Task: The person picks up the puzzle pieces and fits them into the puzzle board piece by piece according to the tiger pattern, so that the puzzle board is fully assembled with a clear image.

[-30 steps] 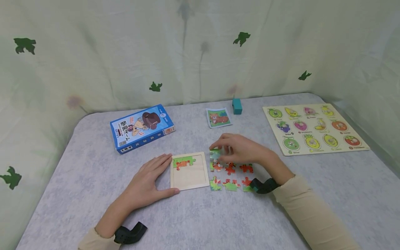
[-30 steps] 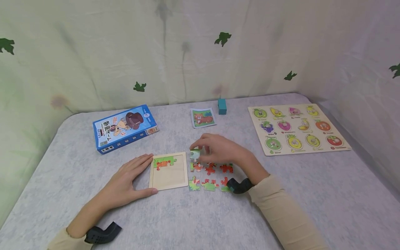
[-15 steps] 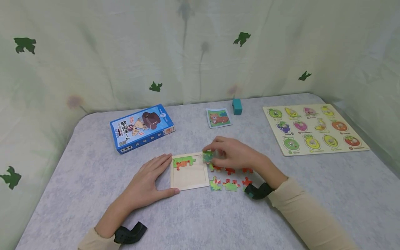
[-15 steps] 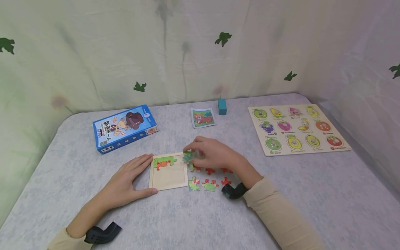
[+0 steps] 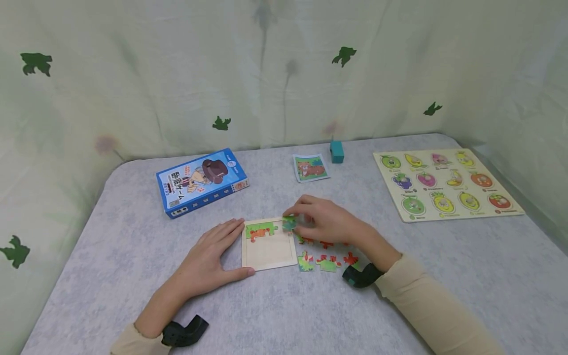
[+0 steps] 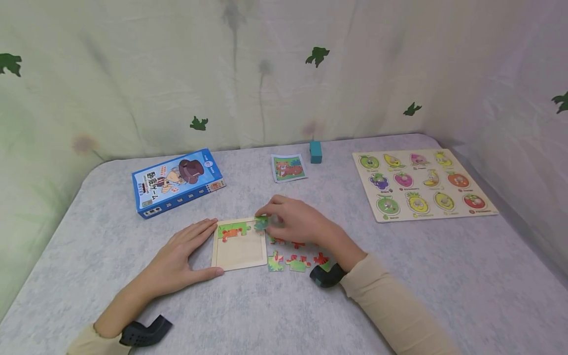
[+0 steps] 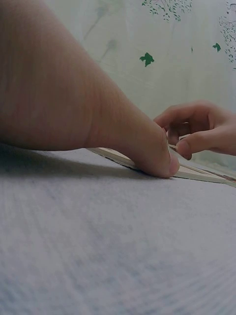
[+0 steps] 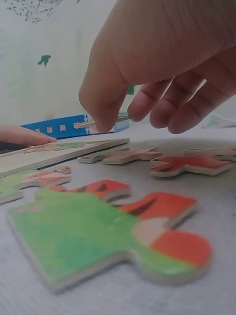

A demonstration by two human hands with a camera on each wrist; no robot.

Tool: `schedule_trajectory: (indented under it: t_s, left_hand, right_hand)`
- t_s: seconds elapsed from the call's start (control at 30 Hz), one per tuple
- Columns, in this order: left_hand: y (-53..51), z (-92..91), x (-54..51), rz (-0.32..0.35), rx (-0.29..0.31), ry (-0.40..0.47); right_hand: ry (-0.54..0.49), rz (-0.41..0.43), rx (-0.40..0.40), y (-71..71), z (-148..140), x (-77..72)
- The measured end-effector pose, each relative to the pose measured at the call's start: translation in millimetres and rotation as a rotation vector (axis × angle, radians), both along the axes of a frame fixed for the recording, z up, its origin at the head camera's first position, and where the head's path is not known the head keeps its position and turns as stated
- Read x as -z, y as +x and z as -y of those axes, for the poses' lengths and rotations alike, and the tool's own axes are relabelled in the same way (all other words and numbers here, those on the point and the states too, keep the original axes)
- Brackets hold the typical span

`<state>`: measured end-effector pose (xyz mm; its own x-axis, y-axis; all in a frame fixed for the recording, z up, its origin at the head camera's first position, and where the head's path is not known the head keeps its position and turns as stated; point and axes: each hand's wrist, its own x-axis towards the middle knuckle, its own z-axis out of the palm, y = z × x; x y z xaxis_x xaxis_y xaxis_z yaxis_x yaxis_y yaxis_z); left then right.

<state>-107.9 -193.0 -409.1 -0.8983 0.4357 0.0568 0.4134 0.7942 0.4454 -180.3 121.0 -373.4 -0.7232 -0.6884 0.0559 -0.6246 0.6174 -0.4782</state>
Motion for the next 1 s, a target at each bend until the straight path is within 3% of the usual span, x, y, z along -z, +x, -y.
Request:
schedule_trajectory:
  t_s: [0.5, 1.0]
  left_hand:
    - [-0.1, -0.1, -0.2, 0.009, 0.001, 0.0]
    - [0.7, 0.4, -1.5, 0.013, 0.006, 0.005]
  right_hand:
    - [0.011, -0.025, -0.008, 1.1, 12, 9.5]
    - [0.019, -0.023, -0.024, 3.5, 18, 8.4]
